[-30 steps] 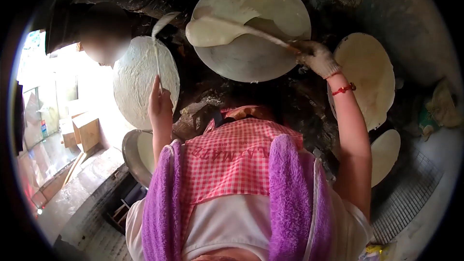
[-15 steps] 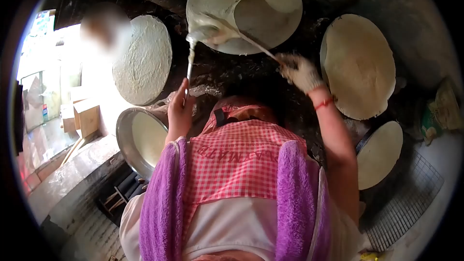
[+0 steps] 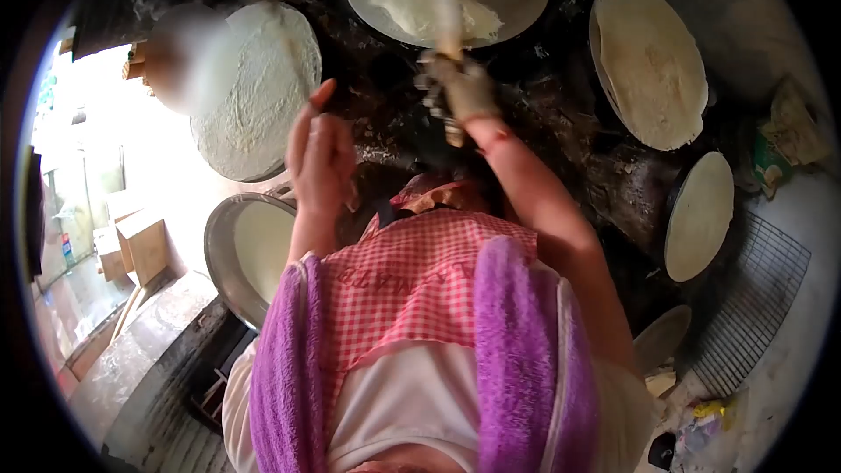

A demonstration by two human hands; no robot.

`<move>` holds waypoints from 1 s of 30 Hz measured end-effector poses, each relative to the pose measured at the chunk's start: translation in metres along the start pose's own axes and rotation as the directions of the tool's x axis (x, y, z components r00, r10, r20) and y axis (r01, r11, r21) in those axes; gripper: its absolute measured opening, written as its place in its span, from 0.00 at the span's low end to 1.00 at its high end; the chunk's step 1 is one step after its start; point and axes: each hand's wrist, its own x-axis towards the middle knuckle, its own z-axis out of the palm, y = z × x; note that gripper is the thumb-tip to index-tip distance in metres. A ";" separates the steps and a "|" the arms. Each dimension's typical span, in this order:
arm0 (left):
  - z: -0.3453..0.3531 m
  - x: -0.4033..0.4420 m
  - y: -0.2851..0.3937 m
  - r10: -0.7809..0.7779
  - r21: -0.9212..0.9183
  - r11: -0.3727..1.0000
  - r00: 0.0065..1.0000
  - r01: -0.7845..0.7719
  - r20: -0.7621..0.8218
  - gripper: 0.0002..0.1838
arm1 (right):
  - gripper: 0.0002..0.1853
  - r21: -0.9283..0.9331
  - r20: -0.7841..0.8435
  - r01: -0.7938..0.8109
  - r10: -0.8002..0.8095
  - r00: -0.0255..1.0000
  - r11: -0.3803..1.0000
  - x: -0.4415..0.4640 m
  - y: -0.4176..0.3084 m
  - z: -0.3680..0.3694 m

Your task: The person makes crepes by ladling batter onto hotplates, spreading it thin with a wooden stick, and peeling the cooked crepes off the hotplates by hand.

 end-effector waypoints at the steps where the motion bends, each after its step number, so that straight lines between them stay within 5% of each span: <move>1: -0.011 -0.002 0.009 -0.031 -0.119 0.993 0.997 0.023 -0.067 0.22 | 0.13 0.037 0.083 -0.041 0.038 0.996 0.998 0.015 0.008 0.027; 3: -0.035 -0.010 0.017 -0.051 -0.220 0.976 0.974 0.001 -0.221 0.21 | 0.13 0.152 0.170 -0.152 0.126 0.977 0.977 0.046 0.020 0.074; 6: -0.077 -0.034 0.015 -0.064 -0.281 0.959 0.939 -0.036 -0.339 0.19 | 0.11 0.132 0.087 -0.193 0.183 0.979 0.972 0.045 0.024 0.105; 10: -0.125 -0.076 -0.002 -0.123 -0.301 0.954 0.898 -0.010 -0.422 0.18 | 0.10 0.185 -0.024 -0.141 0.147 0.989 0.973 -0.008 0.063 0.029; 11: -0.128 -0.081 -0.002 -0.162 -0.296 0.955 0.880 0.025 -0.447 0.18 | 0.12 0.339 0.022 -0.121 0.121 0.992 0.933 -0.011 0.083 -0.001; 12: -0.129 -0.084 -0.003 -0.196 -0.288 0.956 0.861 0.060 -0.469 0.18 | 0.14 0.239 -0.107 -0.105 0.133 0.985 0.965 -0.026 0.076 -0.016; 18: -0.109 -0.076 0.003 -0.154 -0.268 0.963 0.866 0.024 -0.476 0.18 | 0.16 -0.069 -0.086 -0.303 0.297 0.951 0.950 0.009 0.034 -0.130; 22: -0.079 -0.074 0.012 -0.125 -0.248 0.969 0.885 0.011 -0.448 0.18 | 0.16 -0.199 -0.286 -0.111 0.050 0.957 0.974 0.012 -0.019 -0.122; 25: -0.057 -0.071 0.014 -0.115 -0.217 0.976 0.885 0.017 -0.451 0.18 | 0.17 -0.739 -0.211 -0.017 -0.206 0.956 0.673 -0.014 -0.015 -0.116; 28: -0.037 -0.071 0.014 -0.121 -0.179 0.983 0.889 0.046 -0.441 0.19 | 0.21 -0.955 -0.071 0.044 -0.369 0.927 0.293 -0.031 0.051 -0.148; 29: -0.029 -0.069 0.014 -0.133 -0.169 0.984 0.883 0.062 -0.450 0.19 | 0.21 -0.919 -0.095 0.097 -0.454 0.886 0.382 -0.043 0.041 -0.153; 30: -0.022 -0.067 0.014 -0.142 -0.155 0.985 0.878 0.078 -0.458 0.19 | 0.19 -0.683 -0.184 0.007 -0.182 0.966 0.730 -0.048 0.023 -0.162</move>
